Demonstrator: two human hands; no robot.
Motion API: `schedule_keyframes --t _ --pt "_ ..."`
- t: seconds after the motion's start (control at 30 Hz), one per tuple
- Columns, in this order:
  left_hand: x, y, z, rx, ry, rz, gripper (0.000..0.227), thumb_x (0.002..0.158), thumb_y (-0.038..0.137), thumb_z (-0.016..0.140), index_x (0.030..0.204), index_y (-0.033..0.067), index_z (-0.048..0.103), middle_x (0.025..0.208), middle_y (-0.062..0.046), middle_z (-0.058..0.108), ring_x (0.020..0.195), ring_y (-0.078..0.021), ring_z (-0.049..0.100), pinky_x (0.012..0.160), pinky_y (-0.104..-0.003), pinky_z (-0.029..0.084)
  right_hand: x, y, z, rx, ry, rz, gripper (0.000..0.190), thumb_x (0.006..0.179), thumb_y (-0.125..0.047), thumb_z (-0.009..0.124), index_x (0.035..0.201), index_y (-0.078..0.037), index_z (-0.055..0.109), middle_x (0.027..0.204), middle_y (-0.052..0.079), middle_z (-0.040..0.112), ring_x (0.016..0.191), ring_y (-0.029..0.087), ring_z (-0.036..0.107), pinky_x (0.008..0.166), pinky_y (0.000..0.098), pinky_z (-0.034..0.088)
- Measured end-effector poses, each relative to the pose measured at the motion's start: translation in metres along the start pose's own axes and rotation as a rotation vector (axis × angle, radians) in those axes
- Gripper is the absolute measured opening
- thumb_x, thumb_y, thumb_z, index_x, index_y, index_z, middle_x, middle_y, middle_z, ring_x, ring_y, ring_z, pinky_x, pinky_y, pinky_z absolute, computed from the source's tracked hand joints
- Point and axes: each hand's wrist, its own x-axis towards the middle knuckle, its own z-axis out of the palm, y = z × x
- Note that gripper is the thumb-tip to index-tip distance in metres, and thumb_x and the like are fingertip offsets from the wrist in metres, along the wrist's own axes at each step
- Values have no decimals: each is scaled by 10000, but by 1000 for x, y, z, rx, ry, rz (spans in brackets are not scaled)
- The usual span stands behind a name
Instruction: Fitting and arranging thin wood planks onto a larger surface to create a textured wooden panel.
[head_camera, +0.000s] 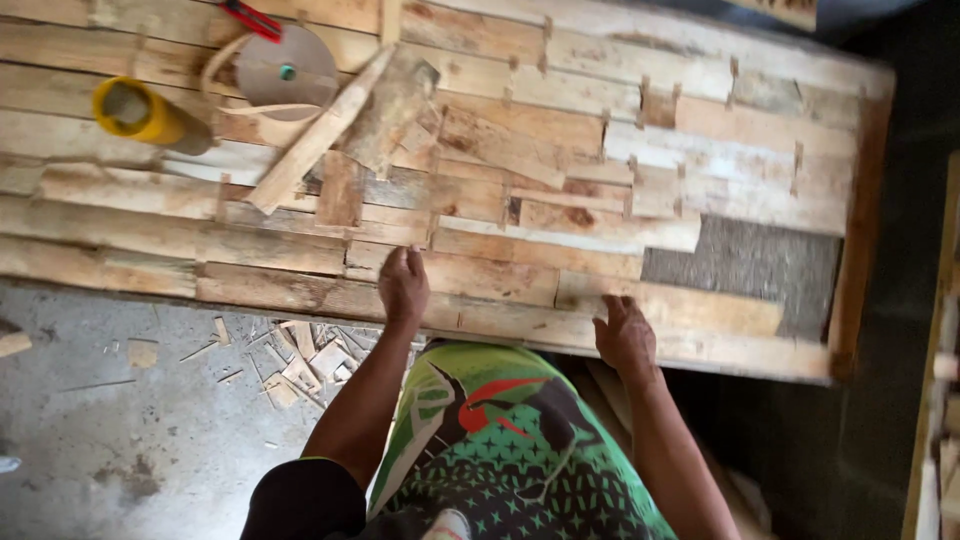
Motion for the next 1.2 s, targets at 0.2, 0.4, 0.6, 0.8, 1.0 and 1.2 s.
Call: schedule_keyframes --t 0.2,0.4,0.6,0.8,1.0,1.2 --pt "11 -13 -19 -207 -42 8 266 923 105 671 717 55 510 631 -122 560 563 -223 540 549 -411 455 -26 -27 8 95 107 -13 311 894 -217 696 1180 -102 659 1141 166 673 1020 385 666 850 486 548" --pt "37 -16 -35 -527 -151 -271 146 971 56 507 1104 67 563 716 -37 651 549 -125 603 492 -288 493 -39 -78 16 153 -100 40 131 966 -231 627 1016 -116 664 1023 120 688 926 343 688 810 453 559" --pt "93 3 -35 -455 -198 -190 163 1088 174 543 1043 25 591 740 -79 657 562 -138 618 507 -293 484 -37 -98 10 257 -69 17 117 933 -224 641 956 -113 669 987 122 694 893 366 682 781 472 547" --pt "193 -5 5 -773 -30 70 220 1137 189 578 1007 14 605 967 -96 672 888 -164 662 802 -298 605 -19 -97 17 313 94 -68 145 953 -222 643 926 -80 651 909 170 674 856 410 654 739 507 528" --pt "327 67 7 -566 230 276 215 999 203 769 1009 1 695 946 -98 695 835 -163 696 746 -290 576 -11 -87 37 358 103 -114 132 881 -182 677 930 -65 641 854 184 657 817 421 637 706 507 519" --pt "454 136 14 -766 347 412 194 966 180 764 1059 16 722 958 -114 718 867 -206 745 775 -307 606 -8 -82 52 426 154 15 139 815 -139 711 918 -62 659 848 157 682 781 354 686 706 441 555"
